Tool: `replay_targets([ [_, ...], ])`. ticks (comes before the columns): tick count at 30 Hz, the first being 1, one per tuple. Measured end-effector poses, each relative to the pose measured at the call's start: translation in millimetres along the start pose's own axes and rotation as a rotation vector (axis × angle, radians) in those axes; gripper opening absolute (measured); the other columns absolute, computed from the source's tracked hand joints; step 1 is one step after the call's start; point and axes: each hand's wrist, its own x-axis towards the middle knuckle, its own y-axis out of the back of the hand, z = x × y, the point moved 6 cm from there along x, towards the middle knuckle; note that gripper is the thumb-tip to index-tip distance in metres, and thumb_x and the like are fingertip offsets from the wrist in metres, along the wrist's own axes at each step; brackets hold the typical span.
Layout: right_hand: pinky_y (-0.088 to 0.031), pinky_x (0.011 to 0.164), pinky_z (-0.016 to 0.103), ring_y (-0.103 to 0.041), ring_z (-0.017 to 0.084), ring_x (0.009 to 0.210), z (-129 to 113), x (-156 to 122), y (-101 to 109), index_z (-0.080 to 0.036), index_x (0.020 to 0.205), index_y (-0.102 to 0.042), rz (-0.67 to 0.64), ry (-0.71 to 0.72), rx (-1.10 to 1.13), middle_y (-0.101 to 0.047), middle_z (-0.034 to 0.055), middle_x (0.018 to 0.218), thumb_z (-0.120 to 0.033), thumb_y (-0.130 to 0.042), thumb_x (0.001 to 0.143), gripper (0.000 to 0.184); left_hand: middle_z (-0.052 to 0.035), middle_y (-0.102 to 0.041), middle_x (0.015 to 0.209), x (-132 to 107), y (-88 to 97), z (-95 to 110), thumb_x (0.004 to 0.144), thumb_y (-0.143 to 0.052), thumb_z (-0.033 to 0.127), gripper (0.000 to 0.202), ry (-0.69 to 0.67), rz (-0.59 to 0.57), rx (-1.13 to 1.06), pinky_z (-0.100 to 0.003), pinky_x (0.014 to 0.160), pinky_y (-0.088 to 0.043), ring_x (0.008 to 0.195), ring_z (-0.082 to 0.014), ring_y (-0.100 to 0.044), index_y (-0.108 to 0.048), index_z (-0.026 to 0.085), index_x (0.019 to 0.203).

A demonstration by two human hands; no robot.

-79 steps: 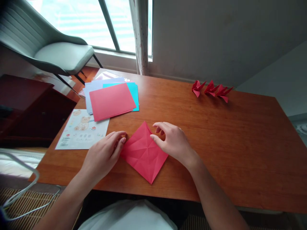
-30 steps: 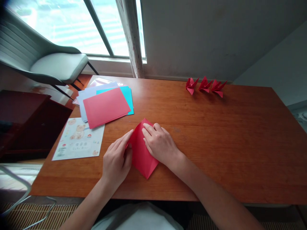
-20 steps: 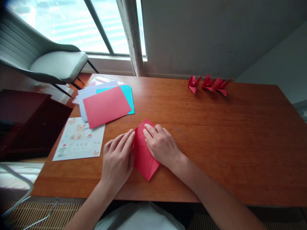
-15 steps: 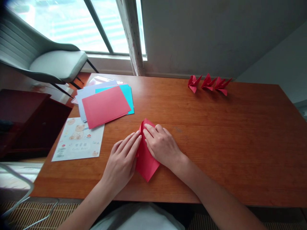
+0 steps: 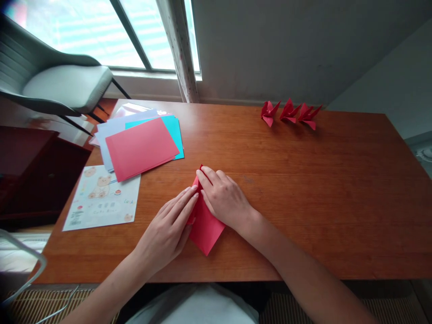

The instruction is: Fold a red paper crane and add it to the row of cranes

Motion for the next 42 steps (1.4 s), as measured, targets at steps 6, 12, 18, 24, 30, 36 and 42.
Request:
replay_targets([
  [6, -0.052, 0.104, 0.043, -0.056, 0.029, 0.12, 0.5, 0.2, 0.0, -0.006, 0.145, -0.05, 0.0, -0.015, 0.007, -0.052, 0.0167, 0.148, -0.017, -0.042, 0.101, 0.046, -0.0182, -0.034, 0.163, -1.2, -1.7, 2.6, 0.094, -0.046, 0.01, 0.063, -0.045, -0.016, -0.027, -0.044, 0.121, -0.038, 0.154, -0.0274, -0.026, -0.031, 0.004, 0.155],
  [12, -0.053, 0.104, 0.044, -0.054, 0.03, 0.125, 0.1, 0.2, 0.1, -0.007, 0.145, -0.05, -0.013, -0.012, -0.011, -0.051, 0.018, 0.148, -0.012, -0.044, 0.098, 0.048, -0.0179, -0.038, 0.161, 0.5, -4.6, 4.3, 0.095, -0.047, 0.014, 0.058, -0.089, -0.046, 0.038, -0.048, 0.122, -0.036, 0.153, -0.03, -0.027, -0.039, 0.004, 0.151],
  [18, -0.053, 0.104, 0.043, -0.054, 0.03, 0.125, -0.2, -0.3, -0.4, -0.006, 0.146, -0.048, -0.027, -0.013, -0.041, -0.05, 0.0183, 0.149, -0.011, -0.043, 0.098, 0.049, -0.0177, -0.04, 0.16, 1.4, -4.9, 3.9, 0.097, -0.047, 0.017, 0.054, -0.077, -0.06, 0.055, -0.049, 0.121, -0.037, 0.151, -0.0306, -0.032, -0.043, 0.004, 0.149],
  [24, -0.053, 0.104, 0.044, -0.054, 0.031, 0.124, -1.3, 0.0, -0.2, -0.005, 0.146, -0.049, -0.036, -0.013, -0.048, -0.051, 0.0188, 0.149, -0.012, -0.042, 0.098, 0.048, -0.0166, -0.041, 0.159, 2.4, -3.9, 4.4, 0.097, -0.048, 0.018, 0.053, -0.074, -0.066, 0.053, -0.048, 0.122, -0.035, 0.151, -0.0305, -0.034, -0.045, 0.004, 0.148],
  [30, -0.054, 0.102, 0.046, -0.054, 0.031, 0.125, -1.3, 0.1, -0.9, -0.008, 0.146, -0.049, -0.041, -0.022, -0.034, -0.05, 0.0191, 0.15, -0.012, -0.041, 0.098, 0.049, -0.0166, -0.041, 0.159, 2.2, -3.6, 5.1, 0.097, -0.048, 0.018, 0.053, -0.073, -0.067, 0.047, -0.049, 0.122, -0.035, 0.15, -0.0308, -0.035, -0.046, 0.005, 0.148],
  [36, -0.053, 0.102, 0.044, -0.054, 0.031, 0.124, -2.0, 0.7, -1.5, -0.006, 0.146, -0.049, -0.047, -0.018, -0.061, -0.05, 0.0195, 0.149, -0.013, -0.042, 0.099, 0.048, -0.0163, -0.042, 0.159, 3.5, -3.4, 4.0, 0.097, -0.048, 0.02, 0.053, -0.062, -0.071, 0.034, -0.049, 0.123, -0.034, 0.15, -0.0301, -0.035, -0.046, 0.006, 0.148],
  [42, -0.054, 0.101, 0.044, -0.055, 0.031, 0.122, -2.9, 2.8, -1.0, -0.006, 0.144, -0.051, -0.047, -0.029, -0.068, -0.049, 0.0196, 0.15, -0.015, -0.043, 0.099, 0.047, -0.0154, -0.043, 0.158, 3.8, -3.0, 4.8, 0.098, -0.048, 0.02, 0.051, -0.071, -0.055, 0.059, -0.048, 0.122, -0.035, 0.149, -0.0299, -0.037, -0.047, 0.005, 0.147],
])
